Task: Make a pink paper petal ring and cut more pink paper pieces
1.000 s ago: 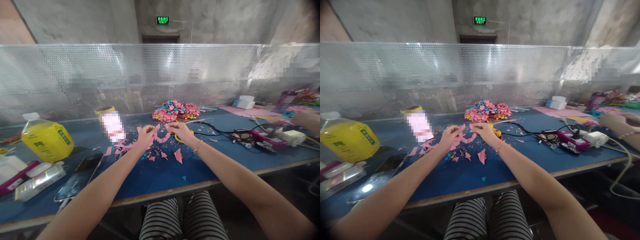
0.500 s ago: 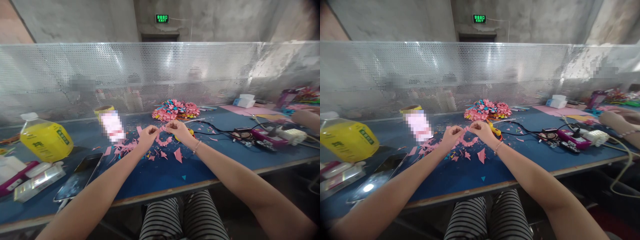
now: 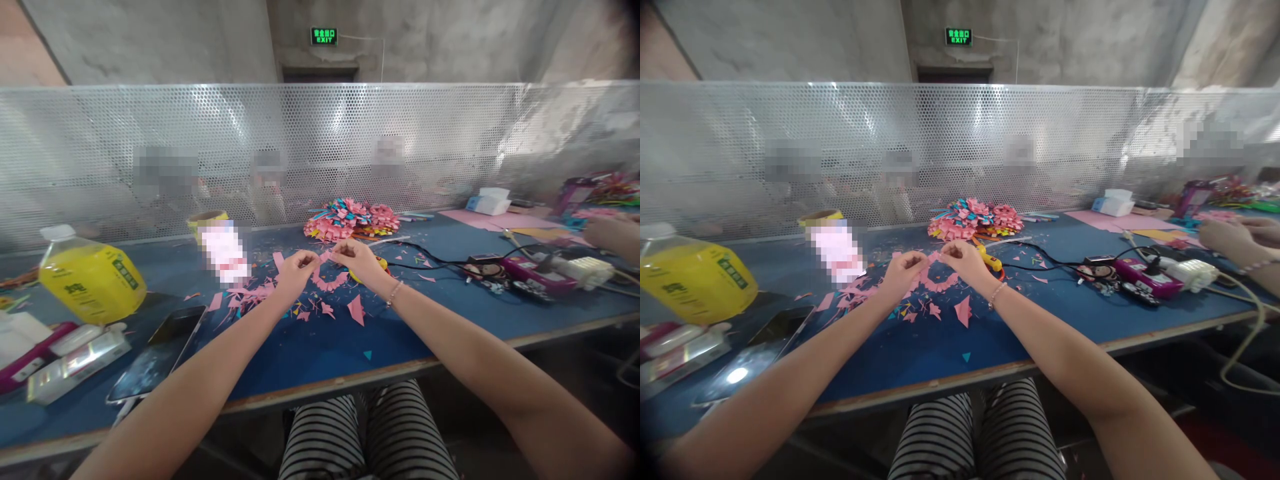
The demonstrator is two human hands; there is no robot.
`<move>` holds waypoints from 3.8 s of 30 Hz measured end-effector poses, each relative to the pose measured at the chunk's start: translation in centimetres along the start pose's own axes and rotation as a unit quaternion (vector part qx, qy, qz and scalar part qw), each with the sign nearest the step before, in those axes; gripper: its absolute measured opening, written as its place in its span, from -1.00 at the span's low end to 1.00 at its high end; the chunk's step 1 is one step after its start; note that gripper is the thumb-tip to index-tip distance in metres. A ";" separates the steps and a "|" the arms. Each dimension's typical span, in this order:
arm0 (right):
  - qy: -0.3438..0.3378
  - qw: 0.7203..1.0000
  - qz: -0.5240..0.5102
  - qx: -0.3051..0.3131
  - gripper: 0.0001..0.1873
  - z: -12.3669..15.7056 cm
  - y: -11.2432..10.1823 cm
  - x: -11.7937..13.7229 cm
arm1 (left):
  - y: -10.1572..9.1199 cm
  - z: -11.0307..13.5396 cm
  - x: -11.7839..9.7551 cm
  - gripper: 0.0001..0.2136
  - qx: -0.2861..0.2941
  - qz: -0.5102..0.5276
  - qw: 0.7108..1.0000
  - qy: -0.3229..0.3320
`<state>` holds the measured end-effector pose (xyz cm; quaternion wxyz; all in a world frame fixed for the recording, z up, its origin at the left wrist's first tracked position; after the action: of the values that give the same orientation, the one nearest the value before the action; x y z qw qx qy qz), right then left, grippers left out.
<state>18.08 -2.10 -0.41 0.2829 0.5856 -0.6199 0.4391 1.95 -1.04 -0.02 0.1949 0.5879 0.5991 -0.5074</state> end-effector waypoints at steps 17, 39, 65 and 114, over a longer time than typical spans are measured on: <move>-0.009 0.999 0.046 -0.010 -0.86 0.1 -0.1 0.3 | 0.0 -0.1 0.3 -0.88 0.020 -0.022 0.999 0.024; -0.032 0.999 0.037 0.003 -0.85 0.1 -0.1 0.3 | 0.0 -0.1 0.5 -0.91 0.000 -0.006 1.000 0.001; -0.011 1.000 0.026 0.003 -0.84 0.1 -0.2 0.5 | 0.0 -0.1 0.1 -0.87 0.026 -0.043 0.998 0.040; -0.022 0.996 -0.058 0.063 -0.89 1.0 0.7 2.3 | 0.6 1.0 -2.0 -0.90 0.046 0.002 0.997 0.054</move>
<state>17.23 -4.11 1.04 0.2564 0.6466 -0.5624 0.4471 2.55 -3.03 1.03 0.1360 0.6242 0.5833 -0.5017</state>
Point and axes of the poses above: each hand's wrist, its own z-axis away from the middle knuckle, its own y-axis out of the palm, x = y × z, the point moved 1 cm from there along -z, towards the middle knuckle, and after that the axes turned 9 degrees about x, right-handed, at the moved point
